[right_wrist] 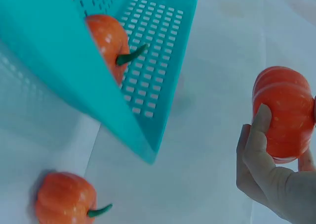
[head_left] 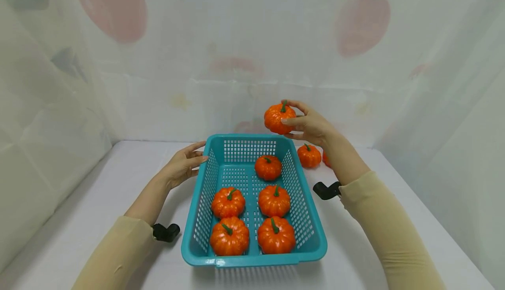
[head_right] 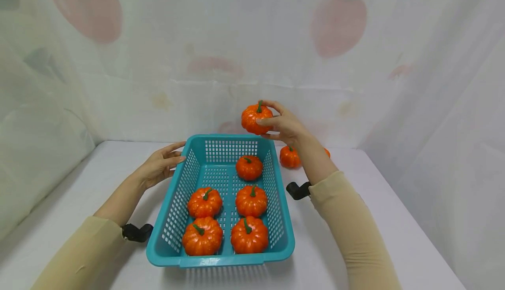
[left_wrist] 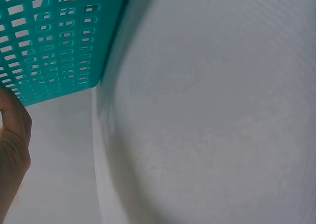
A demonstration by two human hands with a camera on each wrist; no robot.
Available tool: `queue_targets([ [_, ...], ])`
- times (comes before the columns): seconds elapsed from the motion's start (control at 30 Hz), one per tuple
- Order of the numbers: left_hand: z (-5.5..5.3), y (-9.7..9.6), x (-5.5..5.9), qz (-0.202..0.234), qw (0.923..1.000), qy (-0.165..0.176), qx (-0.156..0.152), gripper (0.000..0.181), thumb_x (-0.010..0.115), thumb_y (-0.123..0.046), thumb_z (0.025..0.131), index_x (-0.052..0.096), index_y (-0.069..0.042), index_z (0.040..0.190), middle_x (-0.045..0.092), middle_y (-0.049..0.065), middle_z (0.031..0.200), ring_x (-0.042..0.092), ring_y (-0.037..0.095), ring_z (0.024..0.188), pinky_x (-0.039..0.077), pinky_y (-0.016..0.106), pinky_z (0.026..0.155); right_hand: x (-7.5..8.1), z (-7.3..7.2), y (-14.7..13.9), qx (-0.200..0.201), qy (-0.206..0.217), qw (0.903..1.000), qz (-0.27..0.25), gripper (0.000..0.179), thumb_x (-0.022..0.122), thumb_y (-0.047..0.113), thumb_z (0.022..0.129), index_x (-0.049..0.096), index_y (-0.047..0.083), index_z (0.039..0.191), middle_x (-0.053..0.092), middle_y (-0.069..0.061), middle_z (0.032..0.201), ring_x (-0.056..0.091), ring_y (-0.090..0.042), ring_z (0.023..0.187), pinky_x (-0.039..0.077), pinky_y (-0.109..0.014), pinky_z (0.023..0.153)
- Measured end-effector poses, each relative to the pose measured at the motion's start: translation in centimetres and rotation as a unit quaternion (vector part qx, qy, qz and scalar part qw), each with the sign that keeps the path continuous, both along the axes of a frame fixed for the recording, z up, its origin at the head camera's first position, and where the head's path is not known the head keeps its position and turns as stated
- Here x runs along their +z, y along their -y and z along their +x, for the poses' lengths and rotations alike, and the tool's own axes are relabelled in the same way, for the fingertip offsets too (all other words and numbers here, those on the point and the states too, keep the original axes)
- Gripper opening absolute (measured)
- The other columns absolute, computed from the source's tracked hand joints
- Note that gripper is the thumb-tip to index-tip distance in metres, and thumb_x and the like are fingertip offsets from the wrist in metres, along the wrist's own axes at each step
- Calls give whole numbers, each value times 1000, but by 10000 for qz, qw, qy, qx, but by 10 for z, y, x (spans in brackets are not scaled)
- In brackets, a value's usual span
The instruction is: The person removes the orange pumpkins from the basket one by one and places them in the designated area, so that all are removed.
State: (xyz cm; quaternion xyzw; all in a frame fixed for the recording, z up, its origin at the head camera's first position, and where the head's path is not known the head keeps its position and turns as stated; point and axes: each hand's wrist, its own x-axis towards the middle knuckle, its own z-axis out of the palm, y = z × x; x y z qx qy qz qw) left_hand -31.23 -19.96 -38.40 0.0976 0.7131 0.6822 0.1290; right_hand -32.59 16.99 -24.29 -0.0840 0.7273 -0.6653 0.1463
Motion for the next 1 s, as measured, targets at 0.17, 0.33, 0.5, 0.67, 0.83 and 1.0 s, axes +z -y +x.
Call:
queue_targets([
  [0.17, 1, -1, 0, 48, 10000, 30, 11, 75, 62, -19, 98, 19, -17, 159, 54, 0, 113, 64, 8, 93, 57, 23, 84, 1, -5, -15, -351, -75, 9993, -71, 69, 61, 4, 96, 33, 33, 152, 18, -13, 158, 47, -35, 129, 39, -53, 115],
  [0.33, 0, -2, 0, 77, 10000, 29, 17, 75, 62, -18, 98, 19, -16, 158, 54, -1, 112, 65, 7, 92, 57, 24, 84, -3, -7, -34, -672, -100, 9976, -98, 76, 61, 5, 96, 23, 31, 156, 15, -14, 161, 56, -25, 115, 39, -51, 115],
  [0.5, -1, -3, 0, 102, 9999, 31, 23, 75, 63, -17, 97, 19, -15, 158, 55, -1, 112, 65, 7, 92, 57, 24, 84, -8, -10, -58, -1050, 37, 9943, -172, 82, 65, 10, 94, 16, 29, 158, 8, -11, 165, 59, -15, 104, 41, -44, 115],
  [0.67, -2, -3, -1, 101, 9999, 38, 29, 76, 63, -18, 97, 19, -16, 158, 55, -1, 112, 65, 8, 92, 57, 25, 85, -15, -13, -84, -1491, 183, 9884, -235, 87, 67, 14, 93, 11, 26, 159, 10, -9, 166, 50, -15, 115, 39, -38, 117],
  [0.83, -2, -2, -2, 100, 9999, 51, 60, 76, 64, -18, 97, 20, -16, 158, 56, -1, 112, 66, 8, 91, 57, 25, 84, -24, -13, -109, -1914, 286, 9804, -374, 94, 72, 16, 90, 9, 27, 159, 29, -4, 156, 51, -13, 113, 40, -37, 116],
  [1.0, -2, -1, -1, 97, 9999, 63, 94, 76, 64, -18, 97, 20, -16, 158, 56, -2, 113, 66, 8, 91, 57, 24, 83, -32, -10, -131, -2422, 516, 9675, -516, 97, 76, 18, 86, 13, 30, 159, 28, -3, 158, 52, -12, 110, 47, -31, 107],
])
